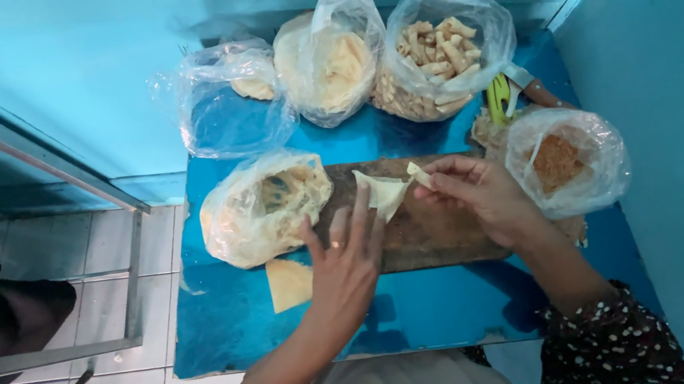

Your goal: The person sits at a small blue table and folds thin square pastry wrappers over a filling, pressing the edges together by hand on a wooden board. They take wrappers and filling from plastic bags beside the board and place the folded pieces aside, repeating the folding cycle throughout the clip.

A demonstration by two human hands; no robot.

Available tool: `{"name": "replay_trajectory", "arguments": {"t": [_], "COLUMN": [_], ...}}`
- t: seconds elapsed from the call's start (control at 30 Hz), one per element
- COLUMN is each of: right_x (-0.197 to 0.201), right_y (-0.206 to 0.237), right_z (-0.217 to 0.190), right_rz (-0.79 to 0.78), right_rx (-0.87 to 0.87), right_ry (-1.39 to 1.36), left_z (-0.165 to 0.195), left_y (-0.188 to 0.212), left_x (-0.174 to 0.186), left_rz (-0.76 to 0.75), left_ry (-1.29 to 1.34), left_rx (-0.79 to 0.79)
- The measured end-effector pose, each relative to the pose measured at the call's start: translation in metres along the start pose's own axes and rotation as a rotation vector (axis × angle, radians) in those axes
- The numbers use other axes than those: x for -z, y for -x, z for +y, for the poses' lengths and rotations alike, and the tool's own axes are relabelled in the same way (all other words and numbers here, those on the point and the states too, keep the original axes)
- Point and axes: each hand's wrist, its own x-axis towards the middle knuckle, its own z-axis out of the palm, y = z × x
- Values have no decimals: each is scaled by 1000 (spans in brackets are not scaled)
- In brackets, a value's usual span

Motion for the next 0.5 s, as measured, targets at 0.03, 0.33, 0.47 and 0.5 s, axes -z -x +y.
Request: {"name": "replay_trajectory", "arguments": {"t": [0.03, 0.33, 0.47, 0.5], "right_x": [0, 11, 8, 4], "right_y": [2, 12, -11, -11], "right_z": [-3, -67, -121, -126], "right_rz": [-4, 170, 274, 351], "right_rx": [-44, 245, 917, 983], "right_ry": [-54, -198, 507, 723], "left_z": [0, -7, 5, 8], "left_y": [-1, -5, -11, -13], "left_x": [-1, 6, 3, 1], "left_rz": [-37, 30, 41, 62], "left_ry": [-38, 105, 232, 204], "left_rx": [-18, 74, 127, 123]}}
